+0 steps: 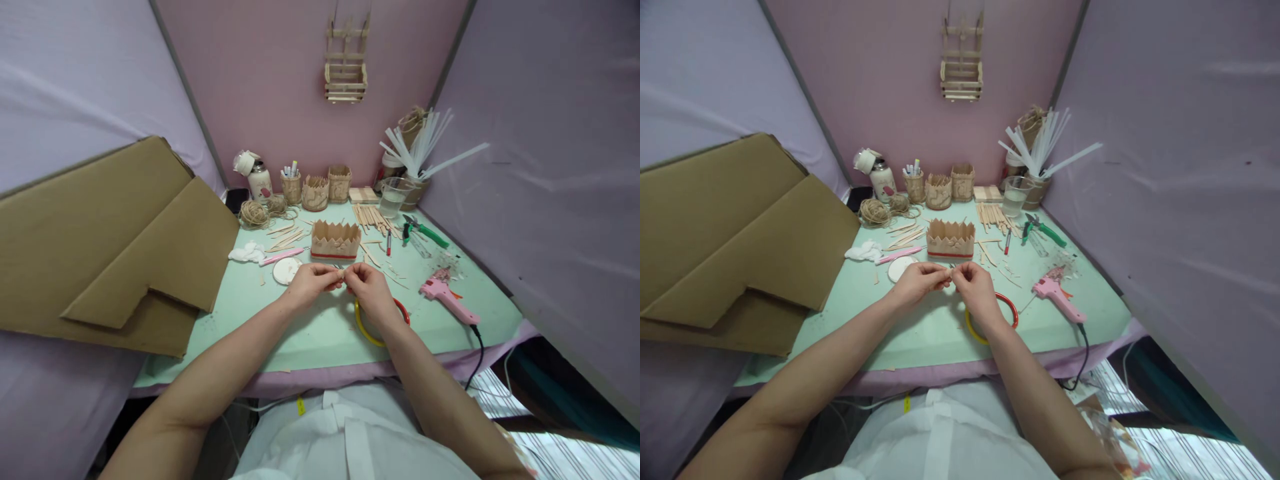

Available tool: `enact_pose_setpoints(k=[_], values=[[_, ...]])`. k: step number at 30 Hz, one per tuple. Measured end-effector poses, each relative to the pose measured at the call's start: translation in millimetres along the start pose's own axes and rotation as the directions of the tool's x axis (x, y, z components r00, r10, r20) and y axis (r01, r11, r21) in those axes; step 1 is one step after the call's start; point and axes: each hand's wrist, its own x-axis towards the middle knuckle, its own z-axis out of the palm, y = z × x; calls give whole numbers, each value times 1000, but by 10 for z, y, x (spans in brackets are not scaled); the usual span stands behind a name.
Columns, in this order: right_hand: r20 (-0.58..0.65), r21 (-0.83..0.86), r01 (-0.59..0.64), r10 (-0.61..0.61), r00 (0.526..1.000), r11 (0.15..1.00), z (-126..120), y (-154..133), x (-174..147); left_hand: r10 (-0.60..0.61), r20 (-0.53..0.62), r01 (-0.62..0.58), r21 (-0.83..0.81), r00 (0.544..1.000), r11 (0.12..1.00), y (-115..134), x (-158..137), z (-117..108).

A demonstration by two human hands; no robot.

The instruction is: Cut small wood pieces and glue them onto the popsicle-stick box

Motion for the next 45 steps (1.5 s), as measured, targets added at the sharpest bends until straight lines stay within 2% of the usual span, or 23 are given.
enact_pose_setpoints(k=[8, 20, 27, 34, 39, 42, 45], values=[[-6, -10, 3, -3, 1000, 1000, -2, -2, 4, -8, -47, 5, -62, 999, 998, -1, -14, 32], [-6, 6, 6, -6, 1000, 1000, -14, -22, -1, -7, -26, 5, -53, 1000, 999, -25, 8, 21], [6, 72, -20, 19, 1000, 997, -19, -3, -1, -19, 15, 18, 74, 1000, 997, -28, 41, -50], [-5, 92, -47, 47, 999, 995, -40, 77, 8, 106, -74, -69, 388, 992, 919, 27, 5, -62], [-22, 110, -69, 72, 997, 992, -81, 138, 41, 180, -64, -150, 330, 982, 932, 78, 26, -138], [-20, 106, -71, 73, 997, 992, -92, 133, 33, 150, -57, -125, 318, 987, 940, 96, 36, -187], [-28, 76, -38, 40, 999, 996, -93, 59, -16, 93, -45, -66, 409, 995, 910, 105, 23, -201]])
